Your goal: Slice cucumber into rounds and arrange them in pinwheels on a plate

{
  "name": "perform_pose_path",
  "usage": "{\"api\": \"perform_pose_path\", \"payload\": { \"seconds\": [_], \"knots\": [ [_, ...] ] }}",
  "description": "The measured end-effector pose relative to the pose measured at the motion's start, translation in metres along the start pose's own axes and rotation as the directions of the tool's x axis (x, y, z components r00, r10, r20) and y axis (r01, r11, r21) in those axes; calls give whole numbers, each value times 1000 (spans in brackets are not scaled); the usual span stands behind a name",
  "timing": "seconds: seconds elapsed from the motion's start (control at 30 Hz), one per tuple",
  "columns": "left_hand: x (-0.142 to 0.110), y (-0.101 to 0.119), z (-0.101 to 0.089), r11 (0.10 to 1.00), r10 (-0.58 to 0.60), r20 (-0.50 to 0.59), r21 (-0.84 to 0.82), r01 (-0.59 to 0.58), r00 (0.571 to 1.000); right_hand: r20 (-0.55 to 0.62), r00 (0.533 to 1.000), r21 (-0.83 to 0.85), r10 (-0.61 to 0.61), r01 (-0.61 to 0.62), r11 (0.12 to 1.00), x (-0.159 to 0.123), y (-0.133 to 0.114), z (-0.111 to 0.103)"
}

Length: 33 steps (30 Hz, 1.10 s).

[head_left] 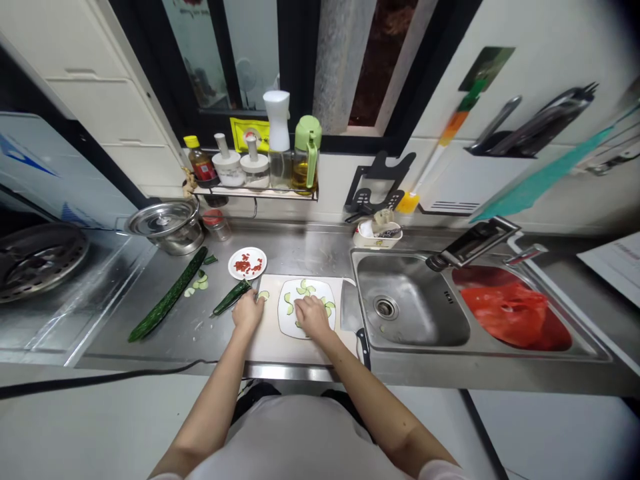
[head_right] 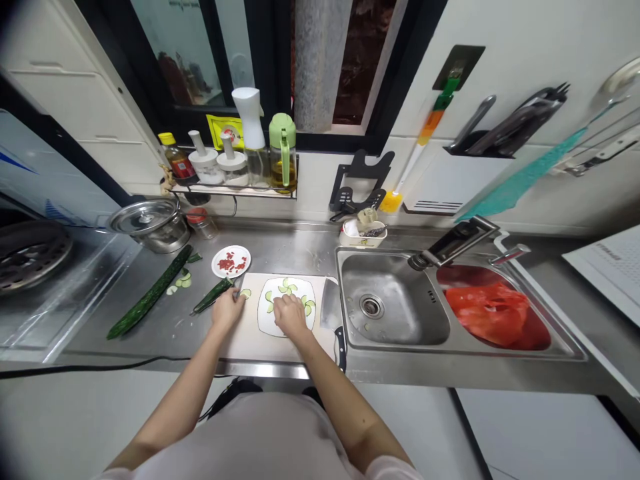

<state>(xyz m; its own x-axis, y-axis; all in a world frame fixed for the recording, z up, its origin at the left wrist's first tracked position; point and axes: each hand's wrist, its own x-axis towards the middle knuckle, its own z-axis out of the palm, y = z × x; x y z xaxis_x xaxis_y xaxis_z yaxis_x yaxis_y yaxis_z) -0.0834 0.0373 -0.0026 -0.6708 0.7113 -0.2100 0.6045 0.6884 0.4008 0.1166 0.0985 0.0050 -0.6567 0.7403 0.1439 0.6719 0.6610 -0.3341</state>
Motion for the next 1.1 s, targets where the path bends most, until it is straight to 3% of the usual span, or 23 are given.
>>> {"api": "perform_pose_path", "payload": {
  "seconds": [0.13, 0.33, 0.7, 0.87, 0.97, 1.1],
  "knots": [
    [1, 3, 4, 998, 4, -10, 70, -3, 1000, -157, 988, 135, -9, 31, 990, -13, 4, -6],
    [2, 5, 3, 994, 20, -24, 110, -17, 1000, -248, 967, 291, 58, 17, 957, -34, 19, -17],
    [4, 10, -1, 998, 33, -44, 50, -31, 998, -208, 967, 325, 146, -73, 943, -57, 30, -29],
    [3, 11, 2, 979, 27, -61, -200, -39, 998, -198, 970, 347, 144, -68, 935, -54, 26, -27],
    [-5, 18, 3, 871, 77, -42, -484, -88, 996, -201, 965, 374, 169, -84, 924, -47, 23, -29],
    [-24, 38, -7, 581, 223, 35, -807, -103, 974, -195, 961, 427, 198, -99, 899, -31, 14, -39]
  ]
}}
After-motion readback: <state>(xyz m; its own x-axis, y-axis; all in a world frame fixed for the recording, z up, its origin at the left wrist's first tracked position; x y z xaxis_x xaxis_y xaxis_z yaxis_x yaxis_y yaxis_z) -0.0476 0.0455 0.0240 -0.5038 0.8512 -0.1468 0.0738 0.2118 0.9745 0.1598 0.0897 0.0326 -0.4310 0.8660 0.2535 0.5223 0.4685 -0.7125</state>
